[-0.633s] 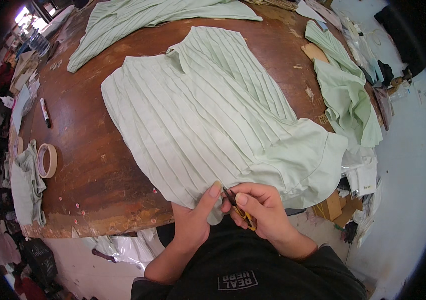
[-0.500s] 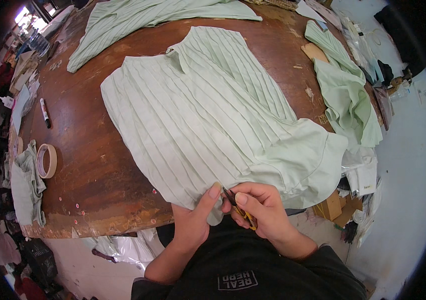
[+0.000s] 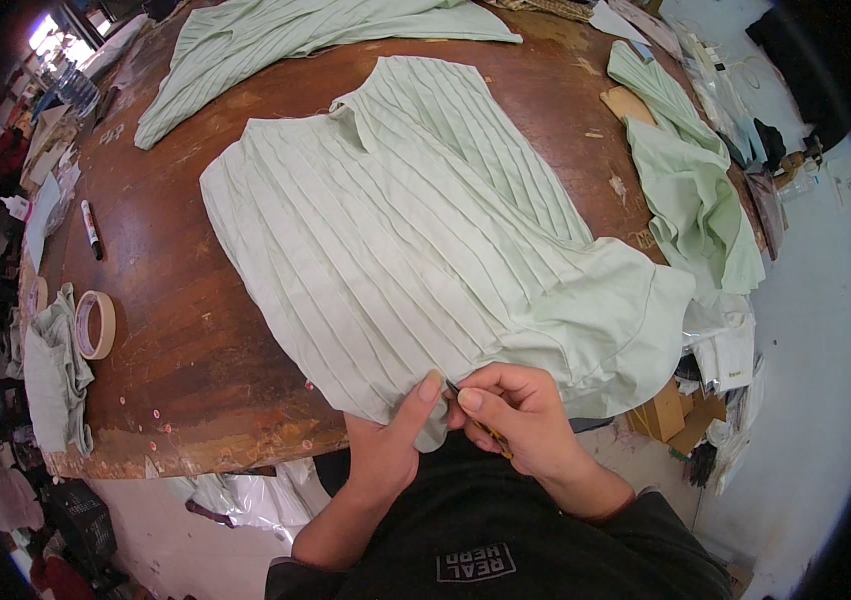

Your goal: The person uses a small blade to cut along the edge of a light green pleated fabric laid on a wooden table. The person repeatedly repositions the fabric and continues cutting along its edge throughout the clip.

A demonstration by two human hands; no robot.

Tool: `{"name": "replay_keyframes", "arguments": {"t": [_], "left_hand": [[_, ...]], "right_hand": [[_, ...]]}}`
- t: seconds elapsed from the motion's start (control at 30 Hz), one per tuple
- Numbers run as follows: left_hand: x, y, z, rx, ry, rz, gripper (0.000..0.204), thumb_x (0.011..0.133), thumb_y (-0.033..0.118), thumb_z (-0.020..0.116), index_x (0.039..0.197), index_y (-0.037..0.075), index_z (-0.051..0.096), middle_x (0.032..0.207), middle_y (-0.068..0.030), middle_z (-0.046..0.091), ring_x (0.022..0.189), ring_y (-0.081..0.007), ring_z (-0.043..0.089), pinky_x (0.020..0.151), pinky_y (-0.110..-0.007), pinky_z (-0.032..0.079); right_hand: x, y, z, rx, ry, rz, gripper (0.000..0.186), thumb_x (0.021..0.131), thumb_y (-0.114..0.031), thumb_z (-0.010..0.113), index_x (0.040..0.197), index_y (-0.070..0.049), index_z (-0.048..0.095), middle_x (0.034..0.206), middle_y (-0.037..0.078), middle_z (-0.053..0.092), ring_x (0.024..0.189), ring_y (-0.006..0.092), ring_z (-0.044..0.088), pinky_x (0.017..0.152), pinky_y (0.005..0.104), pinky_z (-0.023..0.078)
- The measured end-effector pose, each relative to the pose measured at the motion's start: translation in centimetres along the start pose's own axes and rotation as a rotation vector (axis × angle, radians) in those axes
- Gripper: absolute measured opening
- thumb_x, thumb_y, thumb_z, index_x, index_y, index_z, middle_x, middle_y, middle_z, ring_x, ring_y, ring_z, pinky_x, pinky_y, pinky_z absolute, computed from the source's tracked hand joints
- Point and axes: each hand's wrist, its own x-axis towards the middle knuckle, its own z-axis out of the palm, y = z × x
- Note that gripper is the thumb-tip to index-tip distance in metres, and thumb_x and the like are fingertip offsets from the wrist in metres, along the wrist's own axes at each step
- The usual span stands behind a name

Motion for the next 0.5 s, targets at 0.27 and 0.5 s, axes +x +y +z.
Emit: {"name": "replay_keyframes", "arguments": {"t": [0.27,0.5], "left_hand": [[-0.1,-0.2,0.0,0.024,0.051,-0.010,0.054,0.086,-0.002,0.063,0.134,0.000,0.037,0.124,-0.0079,0.051,0.110,-0.0158,0.052,0.093,-0.030,0.043],[-0.4,0.3,0.7,-0.105,0.075,-0.131,0.057,0.086,0.000,0.064,0.135,0.000,0.036,0.125,-0.0087,0.050,0.112,-0.0175,0.052,0.094,-0.031,0.043]], "right_hand": [[-1.0,-1.0,0.2,-0.938,-0.041,-0.633,0.037,0.085,-0.007,0.065,0.119,0.004,0.055,0.090,0.015,0.062,0.071,0.0224,0.059,0.061,0.0290,0.048],[-0.4,0.0,-0.3,-1.054,-0.106,-0.722,0.043,0.079,-0.009,0.069,0.118,0.003,0.056,0.082,0.013,0.060,0.067,0.0270,0.058,0.058,0.0324,0.047]]}}
